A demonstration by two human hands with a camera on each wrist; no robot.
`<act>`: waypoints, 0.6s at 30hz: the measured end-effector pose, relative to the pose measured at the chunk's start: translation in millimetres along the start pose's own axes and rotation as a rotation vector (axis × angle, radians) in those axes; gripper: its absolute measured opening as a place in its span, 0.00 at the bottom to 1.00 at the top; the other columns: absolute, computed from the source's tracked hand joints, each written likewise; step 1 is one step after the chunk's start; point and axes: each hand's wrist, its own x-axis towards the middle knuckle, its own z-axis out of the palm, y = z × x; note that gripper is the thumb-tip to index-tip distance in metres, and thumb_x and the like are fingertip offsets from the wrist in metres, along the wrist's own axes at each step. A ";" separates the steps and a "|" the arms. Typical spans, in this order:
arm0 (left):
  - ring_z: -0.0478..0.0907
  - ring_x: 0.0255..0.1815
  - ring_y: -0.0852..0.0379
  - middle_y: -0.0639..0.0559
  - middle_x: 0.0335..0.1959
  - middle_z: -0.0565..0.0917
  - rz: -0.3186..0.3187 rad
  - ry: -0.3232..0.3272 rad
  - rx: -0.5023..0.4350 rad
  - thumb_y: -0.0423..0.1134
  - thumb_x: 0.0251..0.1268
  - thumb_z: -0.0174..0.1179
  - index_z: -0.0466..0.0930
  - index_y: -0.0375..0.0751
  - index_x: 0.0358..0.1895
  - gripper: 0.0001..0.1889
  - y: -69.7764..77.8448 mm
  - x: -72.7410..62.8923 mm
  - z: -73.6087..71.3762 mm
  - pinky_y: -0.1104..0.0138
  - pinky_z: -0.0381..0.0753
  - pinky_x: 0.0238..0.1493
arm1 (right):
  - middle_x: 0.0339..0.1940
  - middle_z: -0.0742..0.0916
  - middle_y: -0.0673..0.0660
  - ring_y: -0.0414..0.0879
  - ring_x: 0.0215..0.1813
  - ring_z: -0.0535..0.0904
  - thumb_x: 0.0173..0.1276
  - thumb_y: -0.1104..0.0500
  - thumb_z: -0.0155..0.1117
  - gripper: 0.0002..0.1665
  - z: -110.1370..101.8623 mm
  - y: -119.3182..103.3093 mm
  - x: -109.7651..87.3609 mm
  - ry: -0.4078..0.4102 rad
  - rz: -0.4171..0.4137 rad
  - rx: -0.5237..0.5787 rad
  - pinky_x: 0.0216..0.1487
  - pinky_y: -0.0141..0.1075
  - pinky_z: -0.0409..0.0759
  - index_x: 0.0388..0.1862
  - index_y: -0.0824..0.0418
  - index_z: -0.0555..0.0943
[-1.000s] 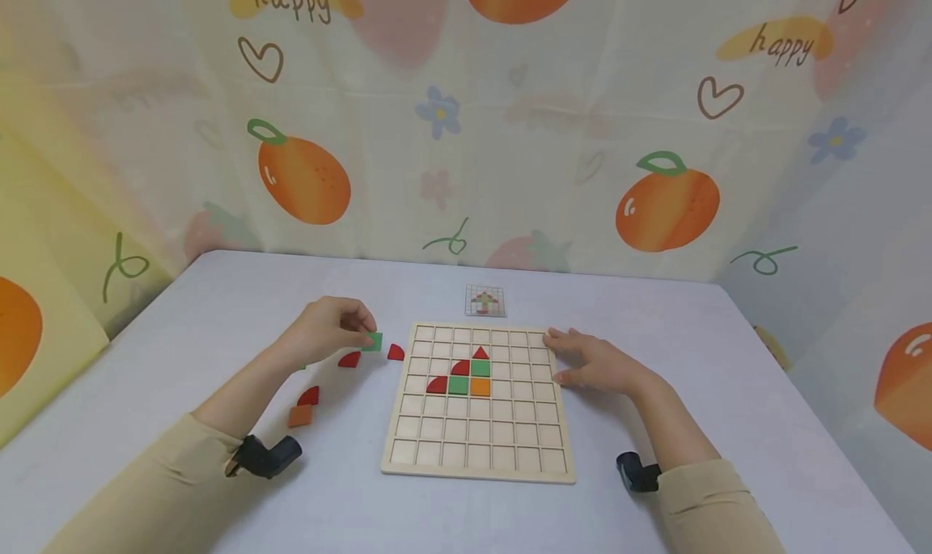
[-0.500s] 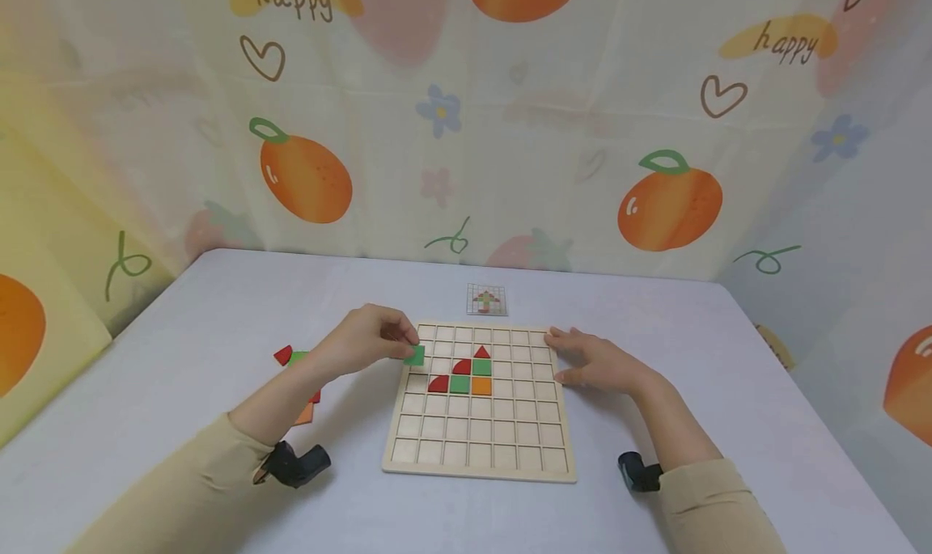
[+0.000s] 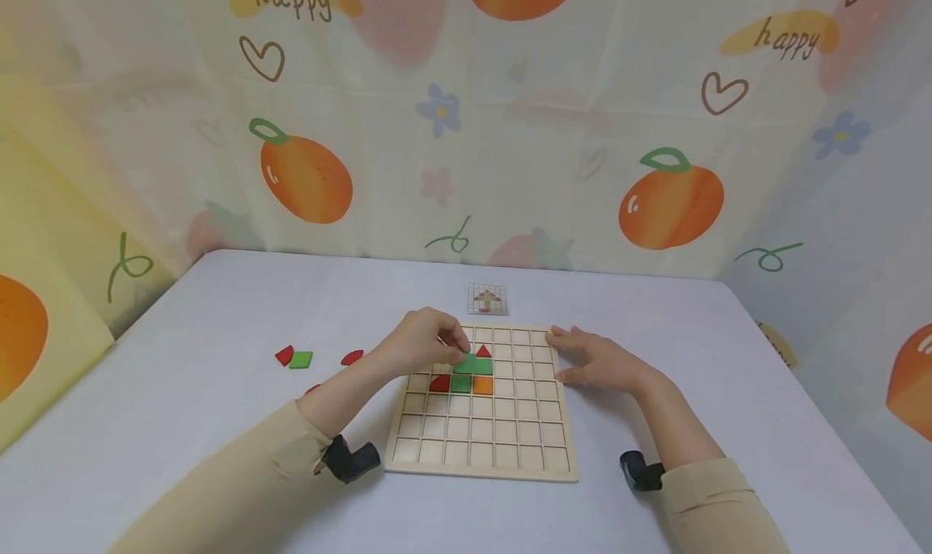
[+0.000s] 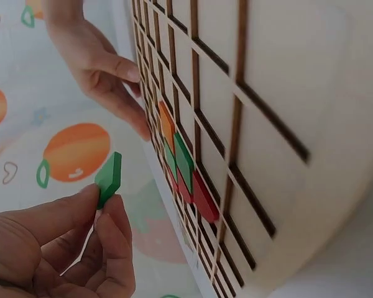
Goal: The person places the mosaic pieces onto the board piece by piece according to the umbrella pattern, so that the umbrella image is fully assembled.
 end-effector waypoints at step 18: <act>0.77 0.35 0.60 0.50 0.35 0.88 0.067 -0.040 0.069 0.29 0.59 0.64 0.86 0.41 0.29 0.04 18.4 19.8 37.2 0.71 0.77 0.36 | 0.80 0.62 0.60 0.68 0.82 0.45 0.64 0.46 0.68 0.44 -2.5 -0.9 -2.5 -0.009 -0.025 0.020 0.76 0.68 0.44 0.75 0.57 0.65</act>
